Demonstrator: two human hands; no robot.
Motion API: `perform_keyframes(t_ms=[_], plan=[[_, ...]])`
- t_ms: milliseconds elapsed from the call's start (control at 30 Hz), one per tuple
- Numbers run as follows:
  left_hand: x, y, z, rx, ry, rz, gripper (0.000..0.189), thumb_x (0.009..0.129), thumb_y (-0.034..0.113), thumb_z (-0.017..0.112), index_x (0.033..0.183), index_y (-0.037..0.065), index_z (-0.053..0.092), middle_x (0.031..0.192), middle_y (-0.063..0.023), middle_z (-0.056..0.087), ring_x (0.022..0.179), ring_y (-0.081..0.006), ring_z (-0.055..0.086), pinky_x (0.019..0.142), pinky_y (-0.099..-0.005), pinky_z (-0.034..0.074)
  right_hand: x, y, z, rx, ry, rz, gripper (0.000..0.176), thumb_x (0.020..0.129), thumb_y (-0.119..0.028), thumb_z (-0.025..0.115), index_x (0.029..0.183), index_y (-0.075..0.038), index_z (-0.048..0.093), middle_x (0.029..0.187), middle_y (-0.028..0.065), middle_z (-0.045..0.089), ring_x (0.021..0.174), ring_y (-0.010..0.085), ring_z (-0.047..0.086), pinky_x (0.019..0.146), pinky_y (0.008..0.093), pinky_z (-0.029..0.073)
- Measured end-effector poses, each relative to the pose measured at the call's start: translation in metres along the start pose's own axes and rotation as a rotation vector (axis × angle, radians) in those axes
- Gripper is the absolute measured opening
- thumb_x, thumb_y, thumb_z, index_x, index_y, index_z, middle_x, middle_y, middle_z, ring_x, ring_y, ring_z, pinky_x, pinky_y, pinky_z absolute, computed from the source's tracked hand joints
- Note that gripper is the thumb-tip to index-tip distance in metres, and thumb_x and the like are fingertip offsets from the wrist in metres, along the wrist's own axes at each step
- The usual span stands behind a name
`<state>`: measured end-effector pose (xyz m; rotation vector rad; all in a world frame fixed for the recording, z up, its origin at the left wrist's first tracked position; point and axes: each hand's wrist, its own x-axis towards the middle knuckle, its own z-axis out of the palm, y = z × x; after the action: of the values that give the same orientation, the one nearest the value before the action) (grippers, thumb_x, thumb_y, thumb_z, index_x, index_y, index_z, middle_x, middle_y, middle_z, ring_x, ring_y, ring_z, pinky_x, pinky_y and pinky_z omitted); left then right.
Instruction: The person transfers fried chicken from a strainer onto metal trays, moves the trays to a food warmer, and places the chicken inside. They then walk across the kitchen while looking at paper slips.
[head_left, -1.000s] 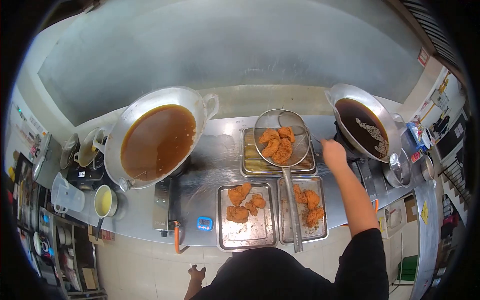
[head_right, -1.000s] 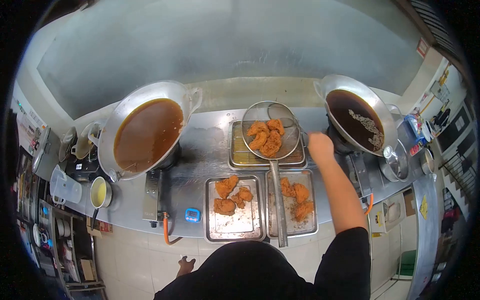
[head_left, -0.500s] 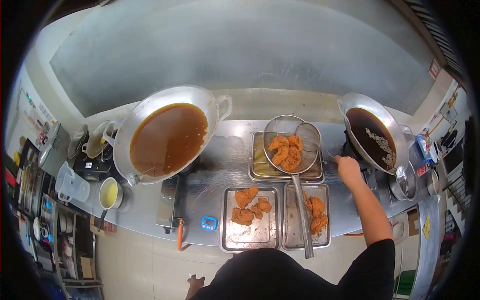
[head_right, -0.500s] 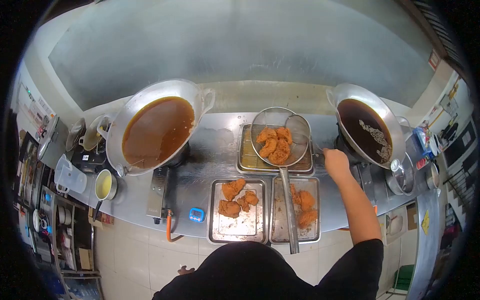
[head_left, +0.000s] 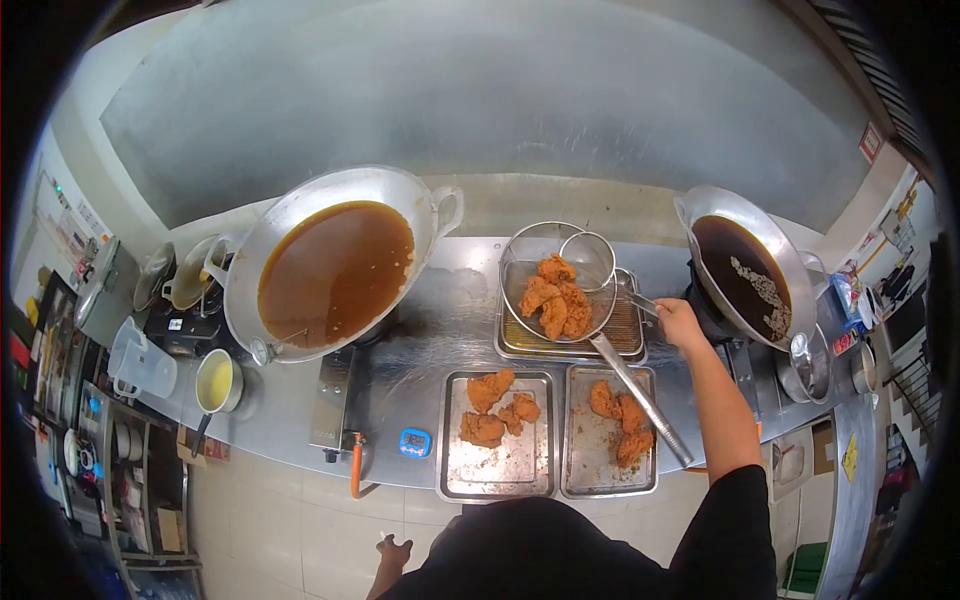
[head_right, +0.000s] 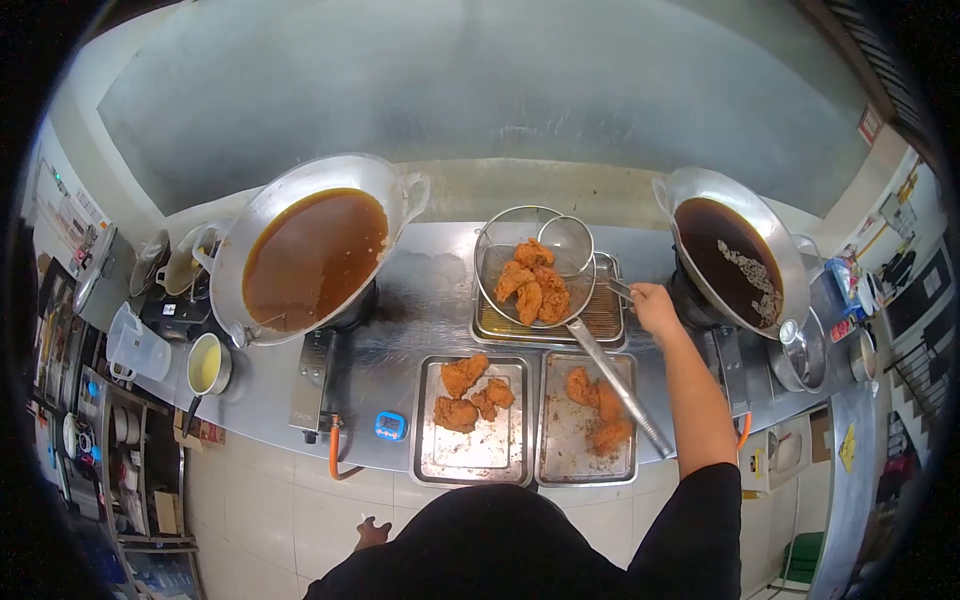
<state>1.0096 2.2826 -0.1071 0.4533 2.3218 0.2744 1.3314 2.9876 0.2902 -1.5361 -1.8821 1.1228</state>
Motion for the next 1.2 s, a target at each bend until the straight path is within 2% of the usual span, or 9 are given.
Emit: perform_keyframes(t_ms=[67, 167, 267, 367, 567, 700, 1000, 1100, 1200], plan=[[-0.028, 0.019, -0.015, -0.136, 0.057, -0.123, 0.085, 0.072, 0.045, 0.073, 0.132, -0.009, 0.045, 0.134, -0.0384, 0.038, 0.125, -0.0476, 0.038, 0.108, -0.0474, 0.034, 0.0, -0.006, 0.0, -0.003, -0.026, 0.001, 0.026, 0.094, -0.013, 0.054, 0.108, 0.004, 0.067, 0.075, 0.0105, 0.064, 0.066, 0.0163, 0.06, 0.067, 0.0335, 0.049], [-0.051, 0.028, -0.022, -0.207, 0.091, -0.203, 0.085, 0.072, 0.046, 0.072, 0.131, -0.009, 0.046, 0.133, -0.0384, 0.039, 0.125, -0.0479, 0.038, 0.108, -0.0476, 0.034, 0.008, -0.006, 0.001, -0.198, -0.021, -0.231, 0.025, 0.093, -0.013, 0.053, 0.109, 0.0, 0.067, 0.078, 0.0142, 0.067, 0.068, 0.023, 0.065, 0.066, 0.0376, 0.051], [-0.06, 0.019, -0.016, -0.223, 0.081, -0.244, 0.084, 0.072, 0.045, 0.072, 0.131, -0.009, 0.046, 0.132, -0.0387, 0.04, 0.124, -0.0488, 0.038, 0.107, -0.0477, 0.034, 0.002, -0.033, 0.006, -0.796, 0.121, -0.599, 0.022, 0.09, -0.012, 0.053, 0.103, -0.003, 0.069, 0.086, 0.0181, 0.069, 0.075, 0.0321, 0.068, 0.068, 0.0421, 0.053], [-0.068, 0.016, -0.017, -0.201, 0.028, -0.227, 0.083, 0.072, 0.044, 0.071, 0.13, -0.01, 0.046, 0.131, -0.0394, 0.04, 0.124, -0.0496, 0.038, 0.107, -0.0477, 0.035, 0.004, -0.062, 0.012, -0.99, 0.156, -0.597, 0.019, 0.086, -0.012, 0.054, 0.097, -0.007, 0.069, 0.091, 0.0206, 0.069, 0.082, 0.0372, 0.067, 0.07, 0.0457, 0.054], [-0.055, -0.006, 0.004, -0.149, 0.052, -0.23, 0.084, 0.072, 0.046, 0.069, 0.131, -0.01, 0.045, 0.13, -0.039, 0.041, 0.123, -0.0492, 0.039, 0.106, -0.0479, 0.035, 0.011, -0.073, 0.014, -1.265, 0.069, -0.45, 0.014, 0.078, -0.012, 0.062, 0.086, -0.005, 0.071, 0.083, 0.0207, 0.069, 0.08, 0.0353, 0.069, 0.071, 0.0439, 0.056], [-0.028, -0.039, 0.033, 0.069, 0.007, -0.025, 0.086, 0.071, 0.046, 0.07, 0.131, -0.01, 0.045, 0.13, -0.0392, 0.041, 0.123, -0.0484, 0.039, 0.106, -0.0475, 0.036, -0.004, -0.059, 0.001, -1.157, 0.024, -0.424, 0.012, 0.076, -0.008, 0.063, 0.082, -0.002, 0.071, 0.086, 0.0216, 0.069, 0.082, 0.0373, 0.069, 0.074, 0.045, 0.056], [-0.02, -0.01, 0.022, -0.049, 0.022, -0.075, 0.086, 0.071, 0.046, 0.072, 0.131, -0.009, 0.046, 0.131, -0.0382, 0.041, 0.123, -0.0473, 0.042, 0.107, -0.0455, 0.036, -0.042, -0.063, -0.011, -1.068, -0.141, -0.204, 0.017, 0.077, -0.005, 0.059, 0.088, 0.002, 0.07, 0.091, 0.0265, 0.067, 0.091, 0.0403, 0.066, 0.082, 0.0462, 0.053], [-0.044, 0.04, -0.019, -0.166, 0.043, -0.213, 0.085, 0.071, 0.047, 0.072, 0.13, -0.009, 0.046, 0.131, -0.039, 0.04, 0.122, -0.0475, 0.042, 0.106, -0.0463, 0.036, -0.062, -0.093, -0.023, -1.118, 0.039, -0.218, 0.015, 0.078, -0.005, 0.058, 0.085, 0.001, 0.069, 0.09, 0.026, 0.067, 0.089, 0.04, 0.066, 0.079, 0.0464, 0.053], [-0.022, 0.022, -0.011, -0.1, 0.038, -0.121, 0.084, 0.072, 0.048, 0.072, 0.129, -0.009, 0.047, 0.13, -0.0373, 0.044, 0.122, -0.0477, 0.04, 0.107, -0.0463, 0.035, -0.061, -0.101, -0.025, -1.195, 0.158, -0.354, 0.015, 0.081, -0.006, 0.056, 0.089, -0.001, 0.068, 0.087, 0.0225, 0.068, 0.086, 0.0376, 0.067, 0.075, 0.0459, 0.054]])
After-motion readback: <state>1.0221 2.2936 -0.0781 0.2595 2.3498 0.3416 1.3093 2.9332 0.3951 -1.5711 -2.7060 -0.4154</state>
